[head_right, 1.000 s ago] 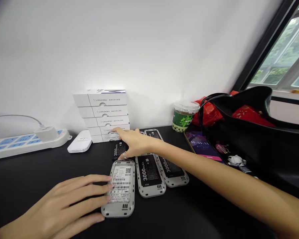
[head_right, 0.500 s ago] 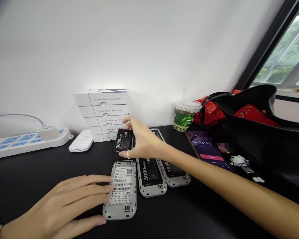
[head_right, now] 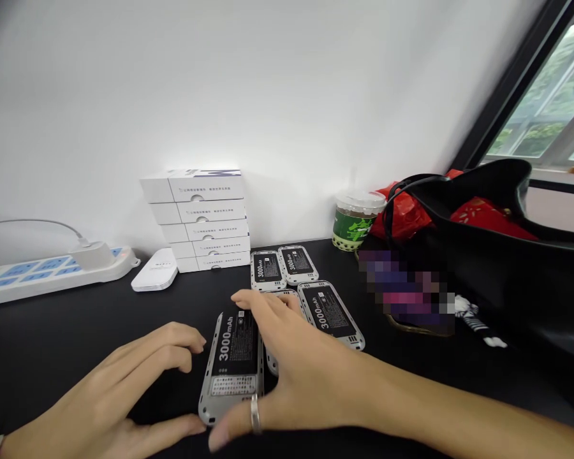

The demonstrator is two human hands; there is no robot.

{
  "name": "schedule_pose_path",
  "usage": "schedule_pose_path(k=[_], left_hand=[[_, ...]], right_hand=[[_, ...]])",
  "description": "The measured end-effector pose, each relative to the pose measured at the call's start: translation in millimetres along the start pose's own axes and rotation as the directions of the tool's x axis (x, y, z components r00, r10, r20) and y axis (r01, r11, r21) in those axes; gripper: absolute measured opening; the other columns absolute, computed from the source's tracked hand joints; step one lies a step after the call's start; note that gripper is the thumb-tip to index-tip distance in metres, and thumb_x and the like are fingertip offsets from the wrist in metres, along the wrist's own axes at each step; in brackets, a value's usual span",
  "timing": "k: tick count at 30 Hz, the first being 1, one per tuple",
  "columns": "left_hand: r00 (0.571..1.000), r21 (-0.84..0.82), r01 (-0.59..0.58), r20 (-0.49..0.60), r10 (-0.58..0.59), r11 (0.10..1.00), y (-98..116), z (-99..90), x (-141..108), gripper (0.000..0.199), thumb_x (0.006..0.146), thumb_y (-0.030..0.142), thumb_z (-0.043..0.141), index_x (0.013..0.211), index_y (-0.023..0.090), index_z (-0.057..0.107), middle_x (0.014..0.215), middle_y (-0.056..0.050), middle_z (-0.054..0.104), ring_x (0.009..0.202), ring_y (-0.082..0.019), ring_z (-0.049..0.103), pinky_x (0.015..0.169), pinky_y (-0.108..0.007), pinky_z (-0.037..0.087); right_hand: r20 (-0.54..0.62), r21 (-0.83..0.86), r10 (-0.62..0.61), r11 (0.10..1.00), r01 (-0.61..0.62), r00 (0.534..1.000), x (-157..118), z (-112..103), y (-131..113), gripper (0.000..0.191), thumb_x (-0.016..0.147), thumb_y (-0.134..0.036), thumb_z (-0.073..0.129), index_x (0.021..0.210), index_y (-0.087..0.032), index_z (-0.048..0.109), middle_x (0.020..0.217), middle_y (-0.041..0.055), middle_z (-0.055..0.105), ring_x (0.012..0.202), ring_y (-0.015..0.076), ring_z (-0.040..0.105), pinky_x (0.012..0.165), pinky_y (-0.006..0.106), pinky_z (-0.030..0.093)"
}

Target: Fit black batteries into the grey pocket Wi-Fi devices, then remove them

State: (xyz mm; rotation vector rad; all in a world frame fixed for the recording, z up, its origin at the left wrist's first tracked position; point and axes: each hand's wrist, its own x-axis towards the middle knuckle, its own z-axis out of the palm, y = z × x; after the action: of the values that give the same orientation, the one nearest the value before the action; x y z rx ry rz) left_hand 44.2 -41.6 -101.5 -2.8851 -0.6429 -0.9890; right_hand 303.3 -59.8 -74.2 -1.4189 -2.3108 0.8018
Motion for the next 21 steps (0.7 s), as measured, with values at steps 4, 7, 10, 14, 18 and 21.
schedule_pose_path(k=[4, 7, 10, 14, 18, 21], left_hand=[[0.999, 0.003, 0.025, 0.029, -0.025, 1.000, -2, 0.6, 0, 0.027, 0.105, 0.048, 0.052, 0.099, 0.022, 0.054, 0.103, -0.005, 0.072, 0.091, -0.018, 0.072, 0.081, -0.027, 0.061], [0.997, -0.012, 0.041, 0.061, -0.040, 0.999, -3, 0.6, 2, 0.029, 0.104, 0.048, 0.054, 0.093, 0.022, 0.056, 0.098, -0.004, 0.072, 0.087, -0.020, 0.071, 0.078, -0.030, 0.061], [0.993, -0.025, 0.057, 0.109, -0.054, 0.998, -4, 0.5, 4, 0.028, 0.105, 0.043, 0.054, 0.087, 0.021, 0.058, 0.093, -0.004, 0.070, 0.083, -0.020, 0.070, 0.075, -0.032, 0.061], [0.986, -0.040, 0.118, 0.126, -0.112, 0.992, -5, 1.2, 0, 0.015, 0.099, 0.033, 0.064, 0.091, 0.021, 0.058, 0.098, -0.004, 0.069, 0.089, -0.022, 0.068, 0.079, -0.034, 0.061], [0.984, -0.051, 0.131, 0.129, -0.123, 0.990, -6, 1.4, -3, 0.016, 0.094, 0.030, 0.071, 0.095, 0.022, 0.057, 0.103, -0.004, 0.069, 0.093, -0.023, 0.068, 0.083, -0.035, 0.060], [0.982, -0.051, 0.139, 0.135, -0.131, 0.989, -6, 1.8, -2, 0.017, 0.093, 0.031, 0.071, 0.097, 0.022, 0.056, 0.103, -0.004, 0.067, 0.092, -0.023, 0.067, 0.080, -0.034, 0.060]], right_hand=[[0.039, -0.185, -0.166, 0.968, 0.171, 0.985, -8, 7, 0, 0.120, 0.069, -0.063, 0.085, 0.161, -0.017, 0.023, 0.158, 0.0219, 0.044, 0.150, 0.0413, 0.034, 0.120, 0.055, 0.034], [0.029, -0.263, -0.253, 0.931, 0.252, 0.967, -3, 10, 3, 0.115, 0.081, -0.059, 0.079, 0.164, -0.013, 0.013, 0.162, 0.0253, 0.039, 0.150, 0.0392, 0.036, 0.126, 0.061, 0.015], [0.050, -0.278, -0.240, 0.929, 0.244, 0.970, 8, 9, 2, 0.120, 0.079, -0.060, 0.080, 0.164, -0.011, 0.011, 0.163, 0.0275, 0.035, 0.150, 0.0415, 0.036, 0.124, 0.066, 0.010], [0.027, -0.248, -0.239, 0.939, 0.238, 0.971, 24, 3, -6, 0.124, 0.068, -0.056, 0.087, 0.159, -0.006, 0.021, 0.152, 0.0284, 0.047, 0.144, 0.0421, 0.041, 0.121, 0.065, 0.020], [-0.076, -0.174, -0.226, 0.962, 0.210, 0.971, 32, -29, -2, 0.109, 0.057, -0.043, 0.093, 0.146, -0.015, 0.036, 0.142, 0.0197, 0.055, 0.134, 0.0378, 0.052, 0.116, 0.057, 0.035], [-0.116, -0.124, -0.104, 0.988, 0.089, 0.988, 38, -68, 26, 0.096, 0.059, -0.042, 0.091, 0.136, -0.023, 0.037, 0.141, 0.0153, 0.056, 0.132, 0.0363, 0.054, 0.113, 0.054, 0.041]])
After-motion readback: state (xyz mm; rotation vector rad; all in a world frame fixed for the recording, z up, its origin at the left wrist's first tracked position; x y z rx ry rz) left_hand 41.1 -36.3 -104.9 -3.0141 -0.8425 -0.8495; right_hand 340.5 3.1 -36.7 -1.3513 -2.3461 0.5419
